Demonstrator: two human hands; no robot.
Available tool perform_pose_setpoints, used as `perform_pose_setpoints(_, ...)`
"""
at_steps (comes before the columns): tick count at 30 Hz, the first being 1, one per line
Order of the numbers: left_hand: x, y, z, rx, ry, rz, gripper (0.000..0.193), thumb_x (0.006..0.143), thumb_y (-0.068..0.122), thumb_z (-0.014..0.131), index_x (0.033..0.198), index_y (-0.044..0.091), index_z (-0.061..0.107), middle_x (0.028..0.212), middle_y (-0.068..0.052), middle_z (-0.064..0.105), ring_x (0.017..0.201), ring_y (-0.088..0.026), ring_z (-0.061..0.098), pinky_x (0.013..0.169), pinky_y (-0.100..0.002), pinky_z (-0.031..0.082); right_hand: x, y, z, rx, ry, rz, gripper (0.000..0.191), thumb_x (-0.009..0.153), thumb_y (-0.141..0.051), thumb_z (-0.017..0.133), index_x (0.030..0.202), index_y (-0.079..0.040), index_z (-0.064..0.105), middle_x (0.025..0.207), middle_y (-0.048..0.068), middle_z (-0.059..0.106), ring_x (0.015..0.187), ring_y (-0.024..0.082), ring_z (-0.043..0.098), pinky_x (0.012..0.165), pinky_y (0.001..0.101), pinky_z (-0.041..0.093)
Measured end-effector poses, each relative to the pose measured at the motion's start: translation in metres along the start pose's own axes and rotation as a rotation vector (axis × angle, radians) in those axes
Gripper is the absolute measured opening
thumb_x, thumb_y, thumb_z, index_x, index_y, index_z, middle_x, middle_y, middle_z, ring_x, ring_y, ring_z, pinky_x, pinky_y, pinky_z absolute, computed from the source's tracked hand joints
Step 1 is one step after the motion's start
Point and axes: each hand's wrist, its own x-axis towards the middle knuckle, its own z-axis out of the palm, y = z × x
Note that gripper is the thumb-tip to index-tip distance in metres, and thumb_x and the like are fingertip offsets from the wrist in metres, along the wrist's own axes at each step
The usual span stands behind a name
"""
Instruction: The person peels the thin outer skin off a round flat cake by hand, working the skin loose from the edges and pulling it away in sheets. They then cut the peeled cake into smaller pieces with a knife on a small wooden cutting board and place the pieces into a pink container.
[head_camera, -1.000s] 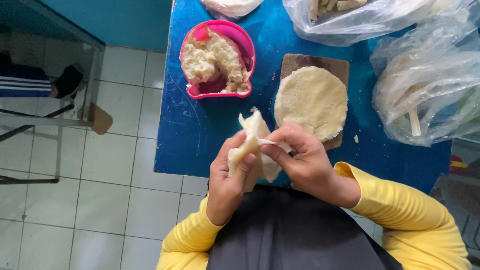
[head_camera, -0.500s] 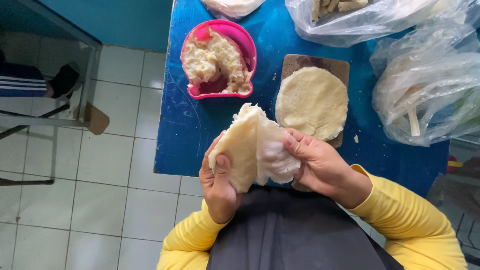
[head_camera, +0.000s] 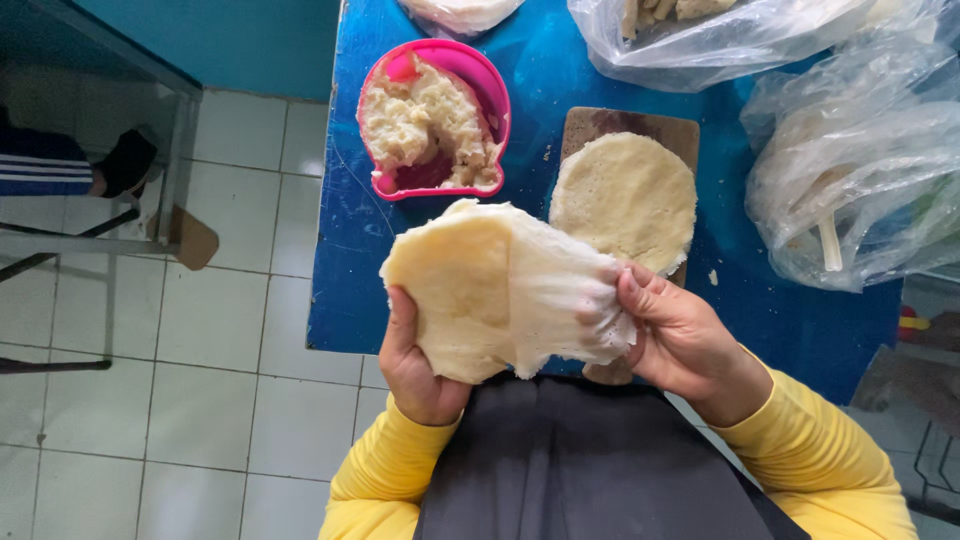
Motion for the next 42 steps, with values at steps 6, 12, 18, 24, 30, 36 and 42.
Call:
perform_pose_setpoints(6, -0.001, 0.016, -0.007, -0.095, -0.070, 0.096, 0.062, 0.108, 0.051, 0.046, 0.156, 0.011, 0.043, 0.154, -0.012, 0.051, 0.138, -0.036, 0.052, 0.115, -0.055, 0.043, -0.015, -0.008, -0.010, 0.005, 0.173, -0.162, 0.028, 0.113, -0.018, 0.048, 0.135, -0.003, 0.054, 0.126, 0.014, 0.067, 0.112, 0.028, 0.069, 0.100, 0.0459, 0.053)
perform_pose_setpoints(12, -0.007, 0.031, -0.005, 0.168, 0.005, 0.391, 0.064, 0.110, 0.047, 0.046, 0.160, 0.008, 0.035, 0.159, -0.009, 0.047, 0.144, -0.028, 0.048, 0.119, -0.049, 0.043, -0.033, -0.028, -0.009, -0.020, 0.198, -0.269, 0.024, 0.115, -0.016, 0.049, 0.131, 0.001, 0.057, 0.120, 0.014, 0.067, 0.110, 0.026, 0.069, 0.102, 0.0440, 0.053)
perform_pose_setpoints(18, -0.010, 0.046, -0.017, 0.553, 0.156, 0.780, 0.086, 0.105, 0.045, 0.070, 0.166, 0.001, 0.029, 0.162, -0.015, 0.046, 0.137, -0.025, 0.055, 0.119, -0.041, 0.047, -0.037, -0.077, 0.021, -0.558, 0.556, -0.470, 0.027, 0.113, -0.020, 0.050, 0.132, -0.003, 0.062, 0.114, 0.012, 0.070, 0.104, 0.024, 0.071, 0.097, 0.0435, 0.057)
perform_pose_setpoints(24, -0.018, 0.041, -0.021, 1.014, 0.055, 0.970, 0.081, 0.106, 0.038, 0.074, 0.166, 0.010, 0.026, 0.163, -0.006, 0.045, 0.145, -0.017, 0.051, 0.127, -0.033, 0.042, -0.032, -0.096, 0.059, -1.580, 0.448, -0.779, 0.021, 0.109, 0.005, 0.053, 0.126, -0.001, 0.063, 0.120, 0.017, 0.071, 0.111, 0.026, 0.072, 0.104, 0.0393, 0.059)
perform_pose_setpoints(30, -0.009, 0.054, -0.011, 0.093, 0.097, 0.435, 0.066, 0.106, 0.047, 0.057, 0.161, 0.016, 0.038, 0.160, -0.003, 0.049, 0.143, -0.026, 0.053, 0.121, -0.048, 0.045, 0.017, -0.048, 0.029, -2.383, 0.106, -0.792, 0.042, 0.082, 0.012, 0.066, 0.121, -0.002, 0.070, 0.129, 0.020, 0.069, 0.127, 0.035, 0.064, 0.110, 0.0470, 0.052)
perform_pose_setpoints(36, -0.004, 0.050, -0.005, 0.032, 0.089, 0.353, 0.058, 0.108, 0.049, 0.051, 0.158, 0.018, 0.045, 0.157, -0.002, 0.053, 0.140, -0.029, 0.056, 0.118, -0.050, 0.046, 0.011, -0.030, 0.008, -2.341, 0.174, -0.840, 0.050, 0.078, 0.012, 0.066, 0.127, -0.002, 0.068, 0.132, 0.021, 0.069, 0.132, 0.037, 0.062, 0.114, 0.0493, 0.049)
perform_pose_setpoints(42, -0.002, 0.043, -0.007, 0.059, 0.101, 0.282, 0.058, 0.108, 0.048, 0.050, 0.156, 0.016, 0.045, 0.155, -0.004, 0.053, 0.140, -0.029, 0.055, 0.117, -0.051, 0.045, 0.014, -0.020, 0.011, -2.343, 0.185, -0.852, 0.048, 0.079, 0.006, 0.073, 0.126, -0.004, 0.069, 0.130, 0.020, 0.069, 0.132, 0.036, 0.061, 0.115, 0.0502, 0.048)
